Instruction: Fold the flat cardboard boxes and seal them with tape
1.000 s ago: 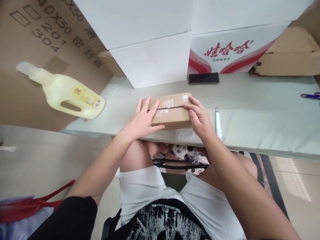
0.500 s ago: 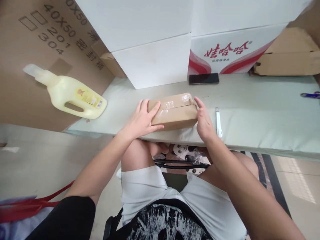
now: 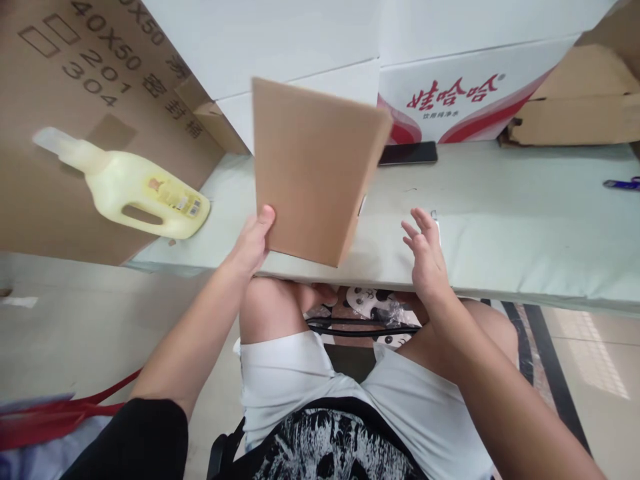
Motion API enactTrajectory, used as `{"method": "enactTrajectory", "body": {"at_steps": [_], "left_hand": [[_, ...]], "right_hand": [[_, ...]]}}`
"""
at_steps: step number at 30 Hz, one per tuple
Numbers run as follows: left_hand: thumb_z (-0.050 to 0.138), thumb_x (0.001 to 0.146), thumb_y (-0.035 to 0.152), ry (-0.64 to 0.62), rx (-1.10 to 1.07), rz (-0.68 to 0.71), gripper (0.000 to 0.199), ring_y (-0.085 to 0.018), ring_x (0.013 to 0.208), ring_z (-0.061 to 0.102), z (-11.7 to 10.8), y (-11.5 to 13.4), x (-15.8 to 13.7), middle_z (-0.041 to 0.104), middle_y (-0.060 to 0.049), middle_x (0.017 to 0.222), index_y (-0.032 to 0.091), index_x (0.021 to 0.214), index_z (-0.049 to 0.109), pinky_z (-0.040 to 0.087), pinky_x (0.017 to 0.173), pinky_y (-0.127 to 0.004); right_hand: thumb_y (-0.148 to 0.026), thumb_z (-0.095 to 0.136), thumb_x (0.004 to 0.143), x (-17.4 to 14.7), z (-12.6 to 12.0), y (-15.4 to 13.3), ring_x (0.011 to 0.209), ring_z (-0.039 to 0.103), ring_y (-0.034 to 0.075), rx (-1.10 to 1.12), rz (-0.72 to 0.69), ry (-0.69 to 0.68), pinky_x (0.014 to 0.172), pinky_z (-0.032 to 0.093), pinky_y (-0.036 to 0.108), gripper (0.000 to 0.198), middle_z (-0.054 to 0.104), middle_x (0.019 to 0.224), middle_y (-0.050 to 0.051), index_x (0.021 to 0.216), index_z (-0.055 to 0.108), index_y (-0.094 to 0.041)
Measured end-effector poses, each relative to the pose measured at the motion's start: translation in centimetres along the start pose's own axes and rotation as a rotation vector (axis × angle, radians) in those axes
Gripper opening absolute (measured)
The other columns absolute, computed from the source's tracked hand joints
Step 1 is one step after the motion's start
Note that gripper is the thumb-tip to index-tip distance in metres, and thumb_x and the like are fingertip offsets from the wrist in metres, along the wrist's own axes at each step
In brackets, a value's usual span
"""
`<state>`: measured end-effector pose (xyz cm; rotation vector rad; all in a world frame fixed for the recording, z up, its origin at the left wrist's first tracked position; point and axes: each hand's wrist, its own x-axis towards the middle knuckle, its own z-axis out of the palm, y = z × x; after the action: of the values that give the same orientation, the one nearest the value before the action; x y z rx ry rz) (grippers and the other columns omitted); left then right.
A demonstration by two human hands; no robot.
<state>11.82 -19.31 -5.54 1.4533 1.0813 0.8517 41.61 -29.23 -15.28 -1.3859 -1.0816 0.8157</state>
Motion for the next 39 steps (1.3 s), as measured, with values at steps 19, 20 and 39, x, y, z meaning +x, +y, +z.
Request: {"method": "enactTrajectory", "body": {"at_steps": [19, 20, 39], "left_hand": [[0.034, 0.096, 0.072, -0.079, -1.298, -0.872, 0.077, -0.033, 0.091, 0.073, 13.6, -5.5, -5.0, 0.077, -0.019, 0.105, 0.012, 0.13, 0.067, 0.061, 0.075, -0.048], [0.037, 0.097, 0.069, -0.06, -1.294, -0.869, 0.072, -0.032, 0.09, 0.073, 13.8, -5.7, -5.1, 0.077, -0.018, 0.104, 0.012, 0.13, 0.068, 0.061, 0.075, -0.047], [0.056, 0.093, 0.036, 0.094, 0.208, 0.188, 0.023, -0.015, 0.073, 0.063, 9.3, 5.4, -4.6, 0.068, -0.002, 0.076, 0.022, 0.076, 0.06, 0.054, 0.076, -0.029]], "right_hand": [[-0.057, 0.075, 0.083, -1.1, 0.0, -6.9, 0.148, 0.045, 0.039, -0.343, -0.437, -0.22, 0.122, 0.037, 0.063, 0.053, 0.047, 0.16, 0.011, 0.128, 0.068, -0.03], [-0.056, 0.076, 0.083, -1.0, 0.0, -6.9, 0.148, 0.046, 0.038, -0.338, -0.453, -0.241, 0.122, 0.038, 0.063, 0.052, 0.051, 0.157, 0.011, 0.127, 0.069, -0.03], [-0.053, 0.08, 0.08, -1.5, 0.8, -4.3, 0.144, 0.05, 0.036, -0.362, -0.485, -0.306, 0.12, 0.043, 0.059, 0.06, 0.051, 0.154, 0.013, 0.133, 0.066, -0.029]]}}
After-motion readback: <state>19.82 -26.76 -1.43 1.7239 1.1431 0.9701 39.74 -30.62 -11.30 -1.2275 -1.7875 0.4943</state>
